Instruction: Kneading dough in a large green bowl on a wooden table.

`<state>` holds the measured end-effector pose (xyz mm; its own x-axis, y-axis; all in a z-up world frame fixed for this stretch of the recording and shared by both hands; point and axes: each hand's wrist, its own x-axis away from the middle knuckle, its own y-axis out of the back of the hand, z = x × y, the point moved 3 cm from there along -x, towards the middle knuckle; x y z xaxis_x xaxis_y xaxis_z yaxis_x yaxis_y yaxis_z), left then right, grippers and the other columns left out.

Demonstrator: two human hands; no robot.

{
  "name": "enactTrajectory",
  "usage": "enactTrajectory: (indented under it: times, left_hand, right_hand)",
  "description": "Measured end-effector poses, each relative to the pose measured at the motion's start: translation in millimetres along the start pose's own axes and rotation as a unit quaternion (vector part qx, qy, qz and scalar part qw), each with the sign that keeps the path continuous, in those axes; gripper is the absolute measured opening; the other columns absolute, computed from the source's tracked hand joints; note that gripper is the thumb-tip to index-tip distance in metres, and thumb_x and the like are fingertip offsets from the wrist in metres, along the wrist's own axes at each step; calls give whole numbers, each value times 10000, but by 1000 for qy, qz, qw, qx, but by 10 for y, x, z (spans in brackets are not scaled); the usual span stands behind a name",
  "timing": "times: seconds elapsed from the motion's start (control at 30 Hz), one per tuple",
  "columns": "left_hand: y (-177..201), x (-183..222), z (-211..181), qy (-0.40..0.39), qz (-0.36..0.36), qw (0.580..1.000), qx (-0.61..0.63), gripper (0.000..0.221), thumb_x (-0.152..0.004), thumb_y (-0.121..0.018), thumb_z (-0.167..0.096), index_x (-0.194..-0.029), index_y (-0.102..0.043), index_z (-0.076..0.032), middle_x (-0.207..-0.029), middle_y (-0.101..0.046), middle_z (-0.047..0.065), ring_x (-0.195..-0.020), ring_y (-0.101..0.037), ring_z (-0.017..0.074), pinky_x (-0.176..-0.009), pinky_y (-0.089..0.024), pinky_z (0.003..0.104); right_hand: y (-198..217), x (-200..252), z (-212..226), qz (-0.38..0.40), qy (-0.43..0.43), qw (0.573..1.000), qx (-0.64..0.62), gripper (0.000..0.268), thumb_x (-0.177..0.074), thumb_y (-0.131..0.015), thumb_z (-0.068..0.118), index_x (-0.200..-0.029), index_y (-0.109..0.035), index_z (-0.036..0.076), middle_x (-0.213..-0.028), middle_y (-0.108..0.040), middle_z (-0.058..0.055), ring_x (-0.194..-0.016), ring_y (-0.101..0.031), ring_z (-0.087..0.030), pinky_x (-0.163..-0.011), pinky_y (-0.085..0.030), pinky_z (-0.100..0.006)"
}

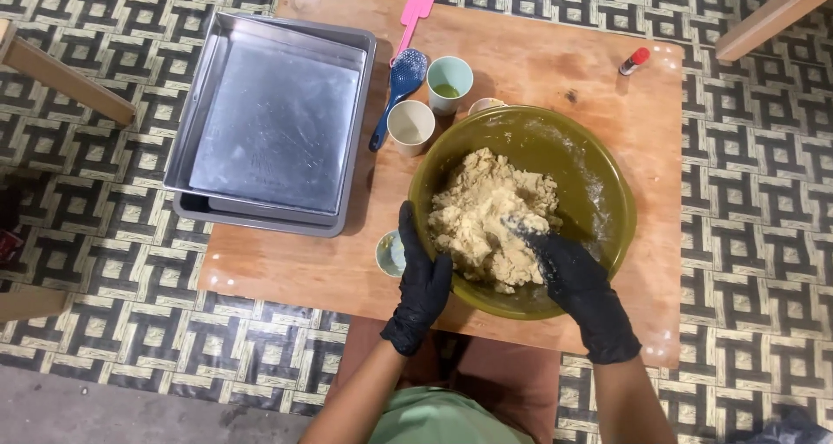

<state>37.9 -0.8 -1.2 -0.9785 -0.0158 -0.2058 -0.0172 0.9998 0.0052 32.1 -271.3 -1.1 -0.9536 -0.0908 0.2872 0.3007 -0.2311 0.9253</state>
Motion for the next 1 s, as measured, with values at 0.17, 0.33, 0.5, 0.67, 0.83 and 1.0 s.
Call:
enactTrajectory:
  times: [0.17,0.33,0.5,0.67,0.83,1.0]
  left_hand:
    - [21,-11,-31,4,5,1000,14,845,-1040,-478,-355,-1639,100,-206,-1699,-24,204,-1513,-114,505,-1193,-183,684]
    - [23,1,-17,7,6,1000,18,850,-1036,-493,-317,-1638,98,-212,-1695,-41,213,-1505,-126,516,-1183,-190,698]
    - [25,-5,-28,21,15,999,26,847,-1030,-485,-281,-1637,103,-226,-1696,-41,204,-1508,-128,509,-1182,-204,700]
    - [29,-12,-7,17,13,999,24,851,-1026,-490,-251,-1636,103,-229,-1693,-35,219,-1497,-137,532,-1175,-199,716]
    - [28,4,35,19,13,999,33,853,-1026,-497,-231,-1637,99,-240,-1695,-42,211,-1498,-135,527,-1174,-215,710]
    - [28,-2,64,12,16,999,35,847,-1026,-487,-225,-1634,104,-233,-1691,-49,219,-1496,-144,532,-1174,-223,711]
  right_hand:
    - [-213,-236,-40,-106,-68,992,29,446,-1020,-473,571,-1387,-581,344,-1162,-684,-2,-1188,-622,-230,-1045,-501,-411]
    - [-166,-378,111,-171,-121,978,20,514,-1024,-448,677,-1351,-623,320,-971,-775,-42,-1048,-726,-270,-933,-588,-442]
    - [329,-216,550,-216,-120,967,-67,512,-1010,-547,624,-1348,-655,255,-985,-774,-99,-1051,-714,-322,-942,-575,-474]
    - [637,-59,981,-201,-17,923,-327,669,-953,-553,266,-1557,-343,67,-1205,-732,-197,-1227,-613,-404,-1083,-483,-557]
    - [-485,-246,4,-369,235,887,148,433,-953,-634,105,-1364,-614,-32,-1263,-635,-333,-1231,-604,-475,-1055,-521,-551]
    - [-485,-376,-130,-183,-32,965,-185,541,-1030,-503,480,-1466,-554,164,-1235,-686,-192,-1240,-595,-390,-1080,-477,-509]
